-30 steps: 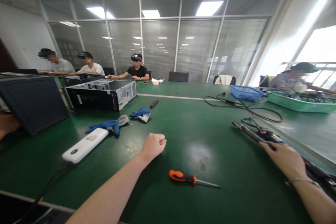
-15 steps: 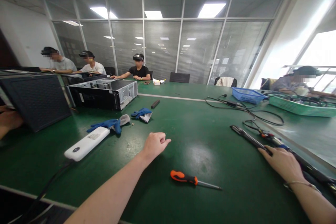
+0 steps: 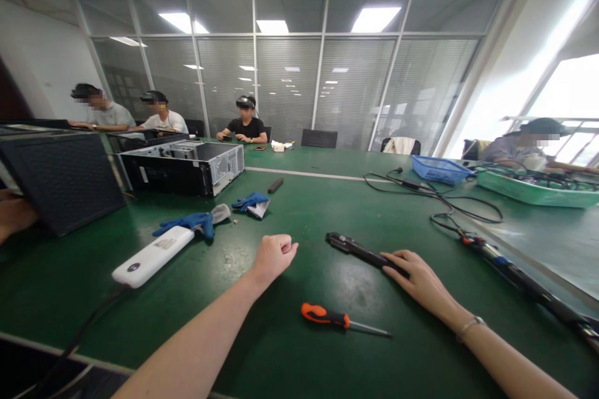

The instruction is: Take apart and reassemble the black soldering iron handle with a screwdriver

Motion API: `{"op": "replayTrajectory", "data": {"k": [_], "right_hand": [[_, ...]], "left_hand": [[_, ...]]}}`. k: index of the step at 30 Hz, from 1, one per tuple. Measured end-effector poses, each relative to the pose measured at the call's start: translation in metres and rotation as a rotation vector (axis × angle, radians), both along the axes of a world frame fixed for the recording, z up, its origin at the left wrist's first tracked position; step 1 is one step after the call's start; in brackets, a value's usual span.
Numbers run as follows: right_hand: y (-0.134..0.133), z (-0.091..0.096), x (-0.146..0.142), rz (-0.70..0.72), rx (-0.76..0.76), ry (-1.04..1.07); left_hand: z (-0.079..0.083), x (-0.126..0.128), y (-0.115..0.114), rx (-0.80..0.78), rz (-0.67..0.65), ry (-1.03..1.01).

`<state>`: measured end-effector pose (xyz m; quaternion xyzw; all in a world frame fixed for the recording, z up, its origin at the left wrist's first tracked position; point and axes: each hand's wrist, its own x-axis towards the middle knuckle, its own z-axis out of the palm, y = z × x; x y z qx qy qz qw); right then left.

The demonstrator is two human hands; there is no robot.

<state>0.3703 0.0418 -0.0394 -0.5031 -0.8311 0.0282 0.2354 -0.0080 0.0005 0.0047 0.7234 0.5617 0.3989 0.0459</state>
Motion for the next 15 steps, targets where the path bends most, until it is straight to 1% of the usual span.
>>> {"op": "replayTrajectory", "data": {"k": [3,7,11,15], "right_hand": [[-0.019,0.011,-0.027,0.135,-0.087,0.024],[-0.037,0.019,-0.047,0.262,-0.175,0.045],[-0.050,0.025,-0.059,0.339,-0.234,0.048],[-0.056,0.030,-0.061,0.367,-0.265,0.059]], "left_hand": [[0.001,0.000,0.000,0.062,0.003,-0.056],[0.001,0.000,-0.001,0.142,0.007,-0.091],[0.000,0.000,-0.001,0.170,0.010,-0.089],[0.000,0.000,-0.002,0.135,0.006,-0.023]]}}
